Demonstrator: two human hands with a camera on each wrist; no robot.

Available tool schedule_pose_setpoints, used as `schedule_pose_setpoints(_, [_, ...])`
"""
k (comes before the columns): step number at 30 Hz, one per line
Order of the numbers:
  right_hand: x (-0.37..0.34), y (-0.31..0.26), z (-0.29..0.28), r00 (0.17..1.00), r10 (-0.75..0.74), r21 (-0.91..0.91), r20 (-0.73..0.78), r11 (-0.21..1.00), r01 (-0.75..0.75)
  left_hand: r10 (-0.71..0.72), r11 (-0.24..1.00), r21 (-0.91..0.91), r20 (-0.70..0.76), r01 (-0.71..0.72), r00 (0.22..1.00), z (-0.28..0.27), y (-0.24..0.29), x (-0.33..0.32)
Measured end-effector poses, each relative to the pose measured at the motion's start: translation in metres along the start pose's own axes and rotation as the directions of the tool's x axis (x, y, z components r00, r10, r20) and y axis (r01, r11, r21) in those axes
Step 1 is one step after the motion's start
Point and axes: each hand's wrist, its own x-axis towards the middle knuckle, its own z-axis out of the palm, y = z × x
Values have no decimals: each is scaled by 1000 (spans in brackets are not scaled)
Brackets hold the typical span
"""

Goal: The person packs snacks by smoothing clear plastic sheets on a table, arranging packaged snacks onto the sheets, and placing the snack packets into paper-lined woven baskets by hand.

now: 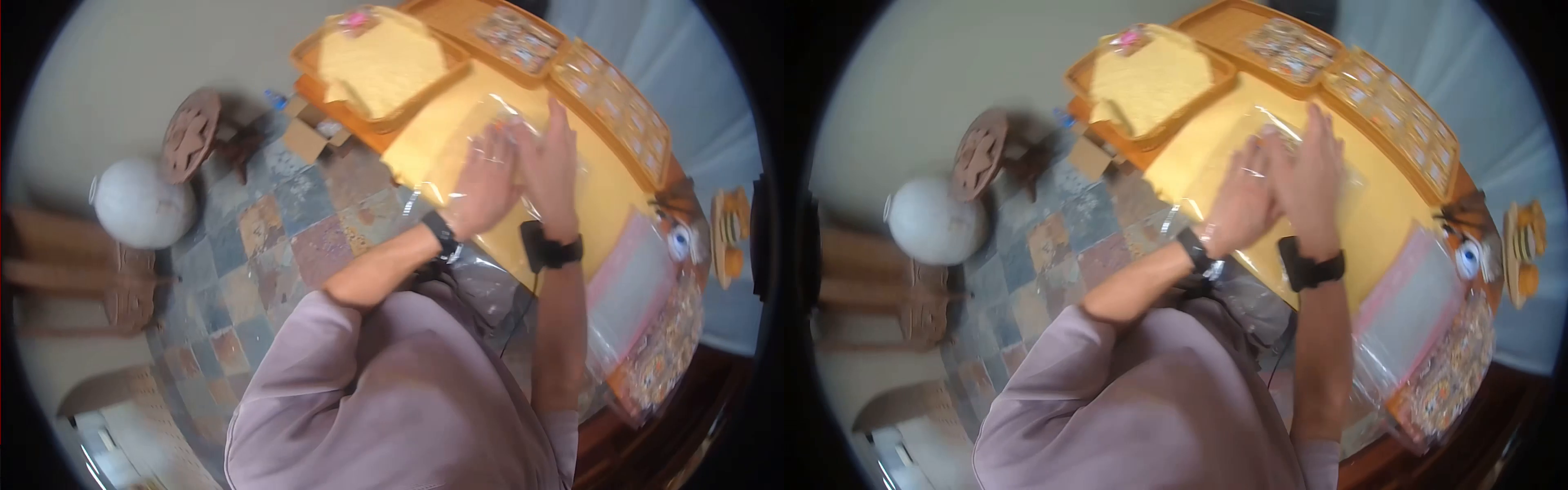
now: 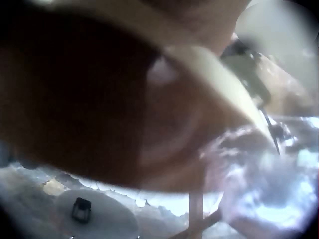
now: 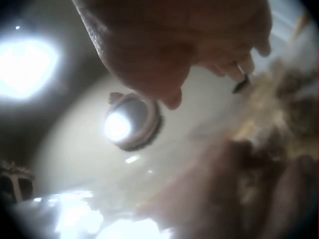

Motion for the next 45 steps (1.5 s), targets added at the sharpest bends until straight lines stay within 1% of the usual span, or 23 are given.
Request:
schedule_pose_setpoints(1, [9, 20, 11, 980, 145, 34, 139, 988, -151, 12, 999, -52, -33, -13, 999, 3, 0, -4])
schedule_pose_setpoints(3, [14, 55, 30, 985, 110, -469, 133, 882, -35, 4, 999, 39, -35, -2, 999, 16, -1, -12])
schedule_pose_setpoints(5, [23, 85, 41, 977, 88, -591, 197, 805, 46, 3, 992, 124, -26, 0, 1000, 9, -2, -20])
schedule_pose_setpoints(7, [30, 55, 24, 938, 235, -448, 254, 888, -101, -85, 994, -73, -92, 79, 992, -17, 8, -23])
schedule_pose_setpoints(11, [37, 58, 25, 906, 256, -527, 338, 849, -44, -116, 990, 63, -135, 126, 984, -11, 16, -44])
schedule_pose_setpoints(14, [36, 43, 26, 895, 271, -576, 354, 817, -20, 38, 988, 144, 95, -52, 995, -36, 28, -79])
schedule_pose_setpoints(16, [30, 30, 22, 868, 304, -669, 392, 742, 42, 135, 987, -121, 269, -105, 954, -76, 24, -107])
schedule_pose_setpoints(18, [20, 17, 16, 910, 200, -627, 362, 775, 79, 278, 865, -502, 505, 16, 817, -147, 12, -114])
schedule_pose_setpoints(21, [15, -2, -5, 935, -165, -550, 315, 771, 321, 445, 575, -817, 263, -48, 856, -210, -18, -90])
schedule_pose_setpoints(22, [16, -15, -12, 944, -147, -581, 296, 757, 300, 402, 617, -777, 170, -129, 899, -225, -24, -74])
schedule_pose_setpoints(23, [19, -34, -22, 885, -79, -141, 458, 977, 160, 357, 661, -724, 72, -198, 931, -233, -29, -58])
schedule_pose_setpoints(24, [23, -49, -33, 789, -109, 306, 605, 946, -104, 379, 642, -737, 63, -213, 923, -230, -37, -39])
schedule_pose_setpoints(25, [28, -66, -44, 800, -92, 292, 592, 951, -107, 356, 711, -659, 38, -244, 934, -226, -45, -18])
schedule_pose_setpoints(27, [45, -90, -59, 693, -31, 479, 720, 745, -464, 349, 763, -579, -2, -285, 937, -219, -58, 23])
schedule_pose_setpoints(30, [89, -61, -58, 757, 54, 514, 651, 702, -492, 339, 746, -648, 177, -150, 924, -204, -70, 78])
schedule_pose_setpoints(32, [107, -62, -61, 778, 49, 596, 626, 613, -518, 464, 797, -401, -73, -452, 883, -179, -82, 109])
schedule_pose_setpoints(34, [122, -70, -58, 842, 50, 659, 537, 598, -456, 507, 787, -368, -71, -495, 859, -166, -92, 139])
schedule_pose_setpoints(35, [142, -50, -55, 866, 42, 576, 497, 731, -366, 507, 794, -326, -110, -513, 855, -160, -96, 152])
schedule_pose_setpoints(38, [175, -48, -42, 941, 101, 491, 324, 832, -259, 503, 822, -203, -182, -533, 845, -143, -131, 189])
schedule_pose_setpoints(40, [201, -34, -18, 965, 112, 513, 237, 829, -222, 269, 928, -302, 132, -220, 954, -145, -158, 207])
schedule_pose_setpoints(42, [224, -9, 10, 983, 125, 517, 137, 837, -178, 42, 937, -349, 108, -1, 993, -110, -200, 223])
schedule_pose_setpoints(43, [231, 1, 26, 988, 117, 462, 102, 874, -151, 50, 937, -350, 109, -8, 993, -99, -214, 234])
schedule_pose_setpoints(45, [243, 36, 68, 989, 114, 437, 93, 888, -143, -188, 842, -460, 241, 283, 952, -80, -234, 253])
